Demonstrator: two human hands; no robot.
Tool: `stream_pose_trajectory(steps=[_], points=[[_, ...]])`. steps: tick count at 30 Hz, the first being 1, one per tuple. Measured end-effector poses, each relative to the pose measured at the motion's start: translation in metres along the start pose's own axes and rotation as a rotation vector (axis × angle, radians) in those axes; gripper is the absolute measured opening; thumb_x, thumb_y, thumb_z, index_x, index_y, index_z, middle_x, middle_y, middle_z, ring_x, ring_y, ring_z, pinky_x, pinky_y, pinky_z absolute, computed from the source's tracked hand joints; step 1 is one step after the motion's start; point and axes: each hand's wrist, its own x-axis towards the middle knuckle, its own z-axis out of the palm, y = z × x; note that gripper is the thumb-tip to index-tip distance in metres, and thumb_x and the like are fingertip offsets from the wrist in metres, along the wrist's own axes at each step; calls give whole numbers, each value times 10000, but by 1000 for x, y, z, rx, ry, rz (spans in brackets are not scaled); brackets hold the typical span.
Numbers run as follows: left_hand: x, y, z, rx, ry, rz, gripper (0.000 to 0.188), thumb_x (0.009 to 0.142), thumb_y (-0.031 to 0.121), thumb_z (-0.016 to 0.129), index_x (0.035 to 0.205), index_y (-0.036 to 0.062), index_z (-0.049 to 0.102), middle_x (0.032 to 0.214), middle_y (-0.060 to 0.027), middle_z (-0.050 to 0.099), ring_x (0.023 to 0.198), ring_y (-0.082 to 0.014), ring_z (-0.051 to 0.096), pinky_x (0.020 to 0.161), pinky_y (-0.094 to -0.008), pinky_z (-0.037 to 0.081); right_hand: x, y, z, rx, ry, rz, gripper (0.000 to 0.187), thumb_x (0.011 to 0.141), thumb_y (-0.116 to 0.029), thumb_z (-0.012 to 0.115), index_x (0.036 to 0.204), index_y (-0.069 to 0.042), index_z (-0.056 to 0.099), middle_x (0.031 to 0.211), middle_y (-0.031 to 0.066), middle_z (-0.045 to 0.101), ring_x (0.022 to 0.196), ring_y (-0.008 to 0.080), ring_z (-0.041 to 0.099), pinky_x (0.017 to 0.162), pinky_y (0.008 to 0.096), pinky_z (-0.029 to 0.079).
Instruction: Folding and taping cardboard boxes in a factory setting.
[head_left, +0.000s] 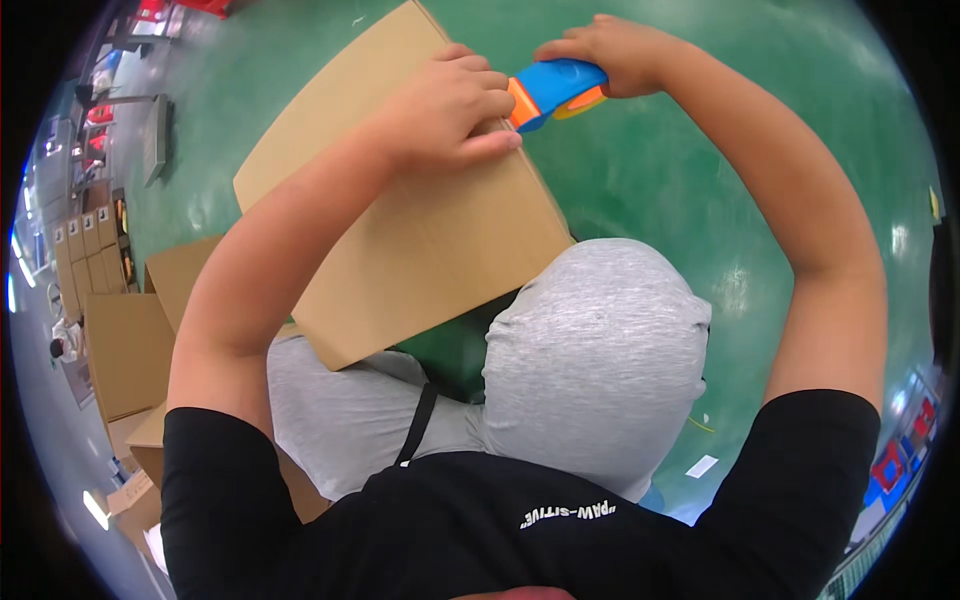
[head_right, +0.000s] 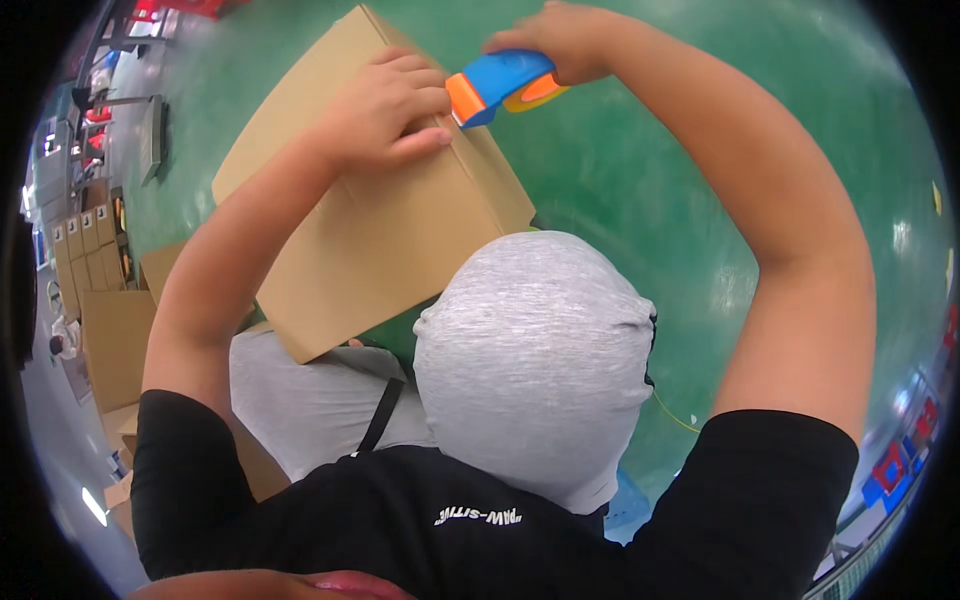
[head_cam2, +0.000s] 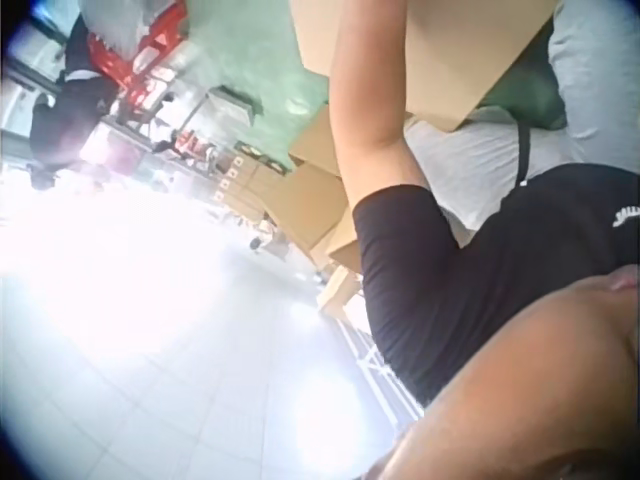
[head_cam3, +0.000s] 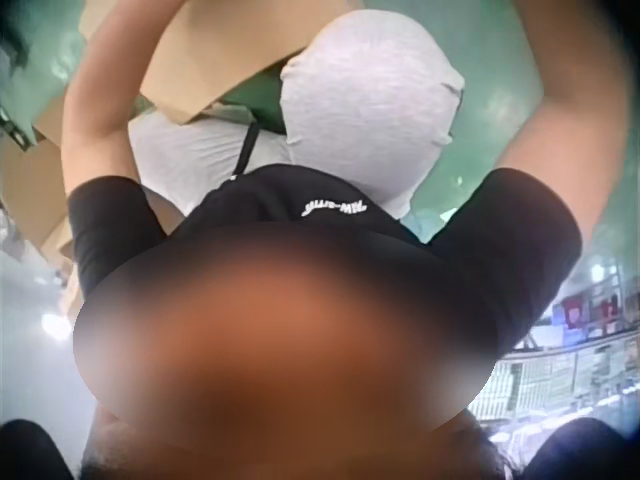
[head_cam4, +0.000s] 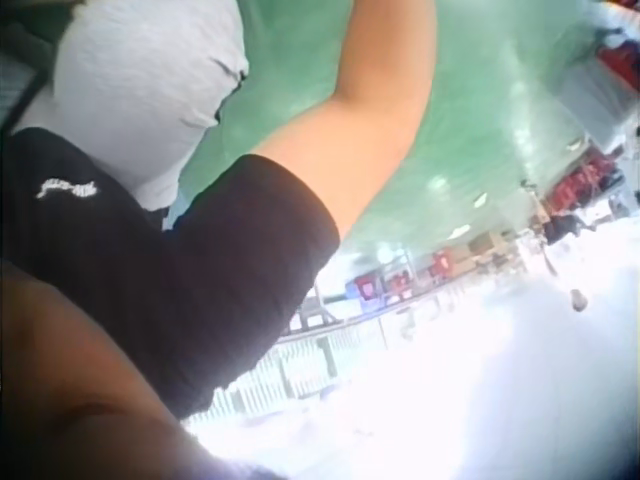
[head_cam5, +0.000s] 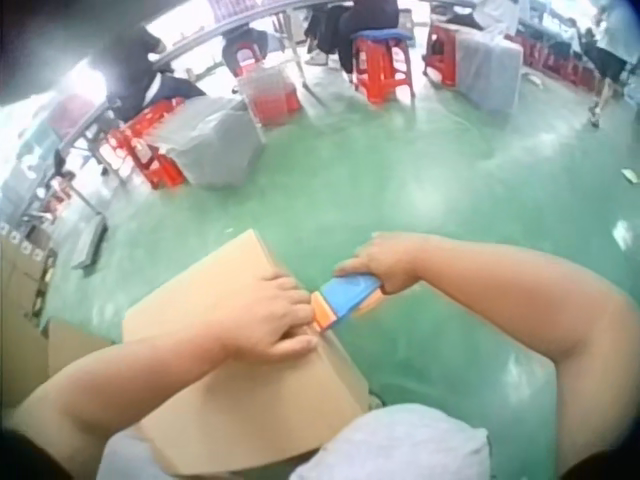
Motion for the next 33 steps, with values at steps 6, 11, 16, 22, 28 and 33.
stream_pose_trajectory(steps=[6,11,16,22,28,33], points=[[11,-1,4,4,-121,-1,328,865,384,554,760,78,611,737,-74,598,822,-262,572,817,-422,430,4,-5,-20,-188,-77,-53,604,780,-280,695,1346,-201,500,1051,142,670,987,329,646,863,457,483],[28,3,-1,-49,-281,6,299,865,327,569,740,56,587,756,-109,565,774,-317,555,690,-446,435,-6,-16,-35,-280,-153,-6,483,798,-257,666,1255,-174,536,995,118,679,930,331,658,789,446,504],[15,7,-15,-16,-203,-14,351,859,355,568,700,43,596,745,-119,577,750,-332,563,692,-456,444,20,-30,-6,-1182,-688,8,366,860,-372,587,1200,-239,615,1067,29,682,952,205,618,891,432,423],[12,29,-9,47,-376,-254,553,884,508,472,677,37,674,704,-156,651,696,-366,614,664,-473,491,-62,-21,124,-376,-65,446,481,746,-137,671,1210,-156,547,975,92,649,890,274,651,869,421,426],[2,22,-18,51,-370,-170,576,907,536,432,773,54,718,750,-143,676,759,-366,635,706,-464,513,-124,-90,116,1,321,796,542,736,-140,688,1256,-111,540,1044,141,658,962,359,636,849,481,443],[-13,-19,-17,69,-188,-487,605,933,559,402,816,60,724,821,-130,692,819,-354,644,751,-484,502,-175,-121,74,399,694,1035,635,703,-53,676,1317,-71,515,1128,185,635,1035,325,627,940,404,451]])
